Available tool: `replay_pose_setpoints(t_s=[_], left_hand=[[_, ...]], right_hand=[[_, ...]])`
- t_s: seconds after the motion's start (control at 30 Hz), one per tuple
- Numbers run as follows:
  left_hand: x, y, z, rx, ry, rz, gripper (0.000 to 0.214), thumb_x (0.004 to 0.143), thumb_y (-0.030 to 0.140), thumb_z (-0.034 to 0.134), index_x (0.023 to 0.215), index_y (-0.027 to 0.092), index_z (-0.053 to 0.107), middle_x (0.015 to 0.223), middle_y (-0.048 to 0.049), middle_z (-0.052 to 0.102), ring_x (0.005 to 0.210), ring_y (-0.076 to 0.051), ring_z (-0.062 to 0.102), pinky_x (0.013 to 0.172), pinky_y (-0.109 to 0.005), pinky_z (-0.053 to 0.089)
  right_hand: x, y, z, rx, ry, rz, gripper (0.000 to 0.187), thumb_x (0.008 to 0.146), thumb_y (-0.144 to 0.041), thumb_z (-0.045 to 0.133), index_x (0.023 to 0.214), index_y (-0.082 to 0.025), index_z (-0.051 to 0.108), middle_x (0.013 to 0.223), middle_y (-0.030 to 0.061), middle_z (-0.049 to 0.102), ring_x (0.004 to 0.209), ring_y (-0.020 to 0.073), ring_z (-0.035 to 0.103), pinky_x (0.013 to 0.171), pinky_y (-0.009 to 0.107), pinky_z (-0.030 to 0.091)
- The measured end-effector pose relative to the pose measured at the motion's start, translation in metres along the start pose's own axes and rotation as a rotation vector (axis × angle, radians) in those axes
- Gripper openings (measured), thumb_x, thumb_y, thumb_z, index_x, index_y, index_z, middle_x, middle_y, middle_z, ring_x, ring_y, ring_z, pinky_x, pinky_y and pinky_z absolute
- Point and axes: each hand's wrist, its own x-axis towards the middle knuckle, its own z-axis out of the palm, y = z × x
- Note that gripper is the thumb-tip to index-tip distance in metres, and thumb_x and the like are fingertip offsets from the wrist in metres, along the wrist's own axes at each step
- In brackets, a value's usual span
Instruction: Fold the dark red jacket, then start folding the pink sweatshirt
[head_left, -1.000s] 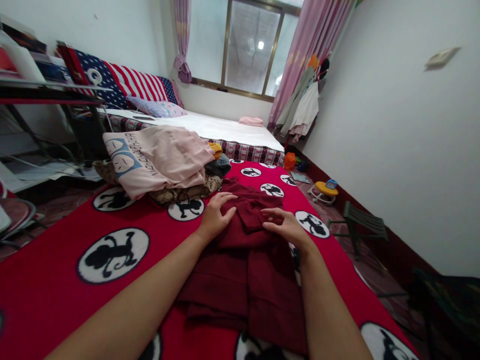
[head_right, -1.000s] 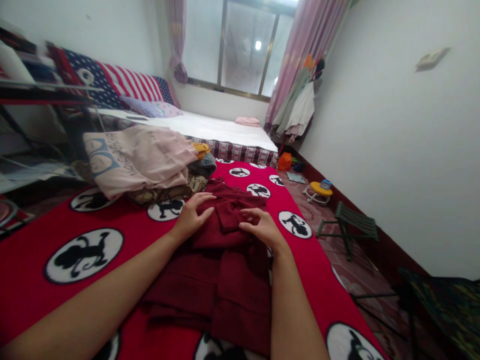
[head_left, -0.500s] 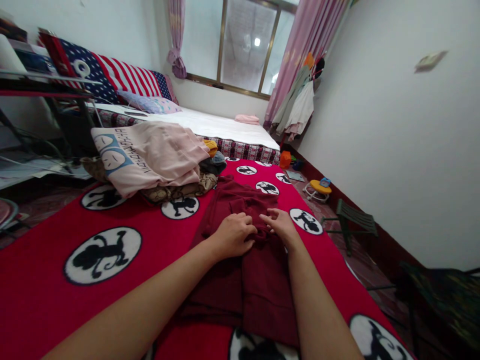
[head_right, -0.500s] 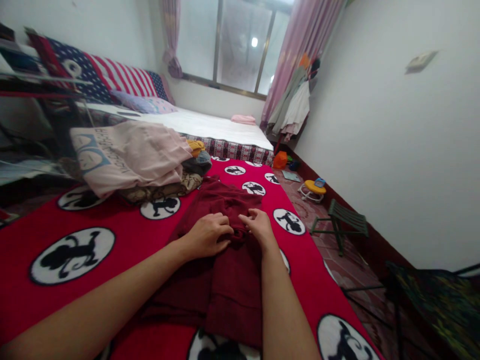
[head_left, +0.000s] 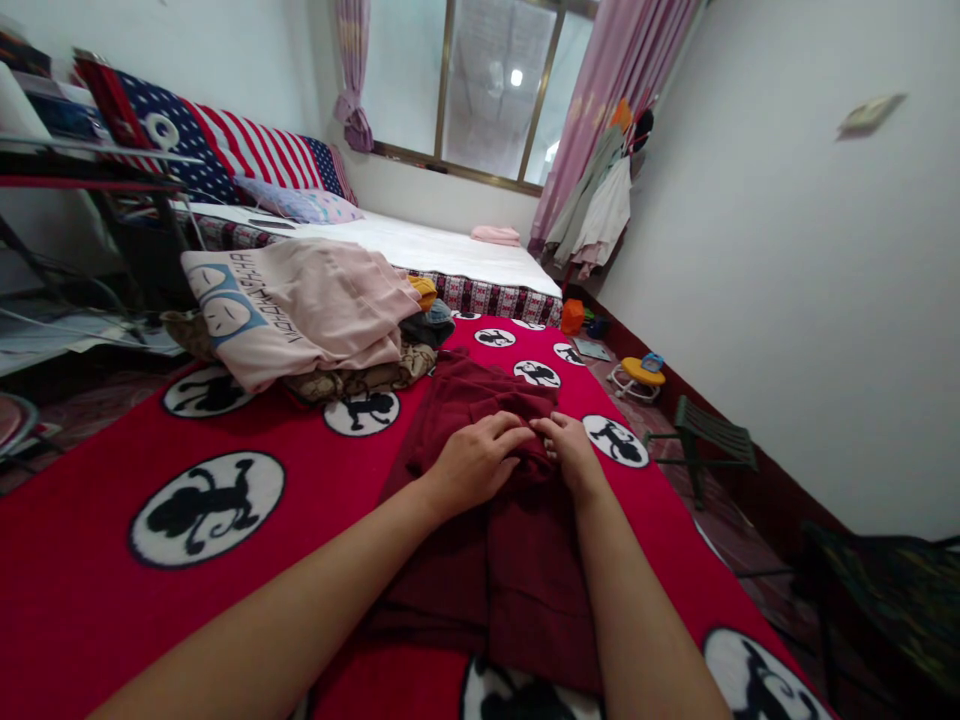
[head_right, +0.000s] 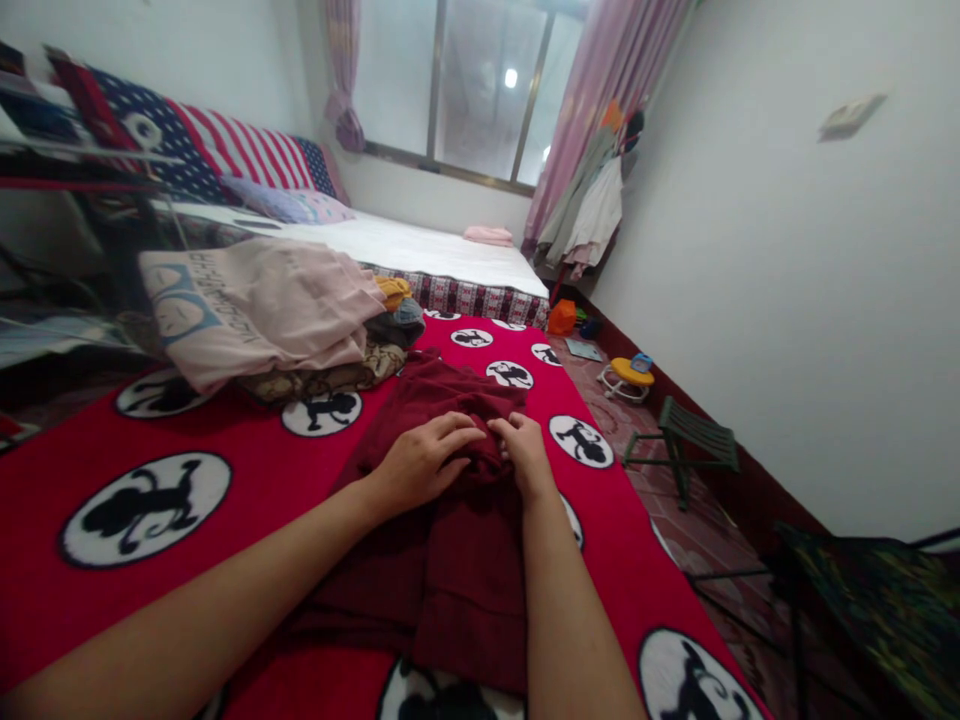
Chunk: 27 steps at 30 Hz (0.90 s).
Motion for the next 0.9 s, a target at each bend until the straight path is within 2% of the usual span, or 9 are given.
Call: replay_pose_setpoints(t_s=[0.17,0.3,0.37,0.43,0.57,0.67,0.73,0.83,0.9], left_hand=[[0.001,-0.006,0.006,0.111,-0.046,0.012,0.045,0.084,0.012,0.054,0.127,0.028,0.056,0.125,-0.0033,0.058,0.112,-0.019,0.055,0.091,-0.031,0.049],[0.004,-0.012,-0.010,0.122,0.142,-0.047,0.025,0.087,0.012,0.049,0.100,0.023,0.068,0.103,-0.0032,0.066,0.098,-0.018,0.057,0.085,-0.030,0.048],[0.006,-0.014,-0.021,0.087,0.265,-0.084,0.023,0.085,0.010,0.050,0.091,0.021,0.069,0.100,-0.0038,0.066,0.099,-0.019,0.055,0.087,-0.032,0.047],[0.007,-0.015,-0.028,0.043,0.302,-0.093,0.023,0.083,0.008,0.050,0.087,0.021,0.069,0.099,-0.0042,0.065,0.099,-0.019,0.054,0.089,-0.033,0.047],[0.006,-0.016,-0.027,0.029,0.056,-0.005,0.025,0.075,0.006,0.052,0.082,0.022,0.070,0.093,-0.0036,0.066,0.091,-0.019,0.055,0.081,-0.032,0.047],[0.006,-0.012,-0.021,0.046,-0.087,0.056,0.021,0.072,0.010,0.054,0.077,0.022,0.071,0.090,-0.0031,0.067,0.088,-0.019,0.057,0.080,-0.033,0.044],[0.006,-0.008,-0.019,0.038,-0.130,0.054,0.019,0.072,0.013,0.056,0.076,0.022,0.072,0.086,-0.0030,0.069,0.086,-0.019,0.059,0.080,-0.034,0.043],[0.006,-0.002,-0.018,-0.005,-0.181,0.009,0.019,0.073,0.015,0.055,0.080,0.022,0.072,0.079,-0.0022,0.070,0.078,-0.018,0.061,0.075,-0.031,0.044],[0.006,0.000,-0.016,-0.054,-0.150,-0.046,0.022,0.076,0.014,0.054,0.085,0.022,0.072,0.082,-0.0014,0.071,0.077,-0.017,0.063,0.073,-0.029,0.045]], right_hand=[[-0.007,-0.009,0.005,0.252,-0.089,0.075,0.034,0.054,-0.032,0.073,0.070,-0.023,0.044,0.051,-0.0100,0.048,0.037,0.0060,0.041,0.035,0.018,0.030],[-0.006,-0.009,0.002,0.236,-0.014,0.034,0.027,0.055,-0.031,0.069,0.066,-0.022,0.045,0.045,-0.0101,0.046,0.035,0.0067,0.041,0.035,0.018,0.031],[-0.004,-0.007,-0.001,0.172,0.072,0.005,0.022,0.058,-0.031,0.064,0.061,-0.022,0.044,0.040,-0.0098,0.042,0.033,0.0075,0.040,0.034,0.018,0.028],[0.000,-0.002,-0.006,0.043,0.152,-0.010,0.019,0.061,-0.031,0.060,0.056,-0.023,0.044,0.036,-0.0087,0.040,0.032,0.0087,0.039,0.033,0.020,0.025],[0.009,0.010,-0.017,-0.156,0.234,-0.041,0.019,0.058,-0.027,0.061,0.049,-0.023,0.046,0.034,-0.0065,0.042,0.035,0.0110,0.040,0.037,0.023,0.028],[0.013,0.017,-0.024,-0.359,0.307,-0.099,0.013,0.058,-0.028,0.064,0.052,-0.022,0.054,0.044,-0.0027,0.053,0.044,0.0151,0.049,0.047,0.026,0.037],[0.013,0.017,-0.026,-0.502,0.393,-0.173,0.009,0.060,-0.030,0.065,0.064,-0.021,0.062,0.059,0.0013,0.063,0.057,0.0190,0.057,0.058,0.030,0.044],[0.010,0.014,-0.019,-0.582,0.486,-0.380,0.031,0.069,-0.034,0.063,0.096,-0.020,0.069,0.090,0.0089,0.069,0.074,0.0222,0.061,0.073,0.035,0.046],[0.008,0.012,-0.012,-0.548,0.445,-0.523,0.043,0.076,-0.037,0.060,0.116,-0.020,0.065,0.107,0.0118,0.066,0.077,0.0212,0.060,0.078,0.037,0.046]])
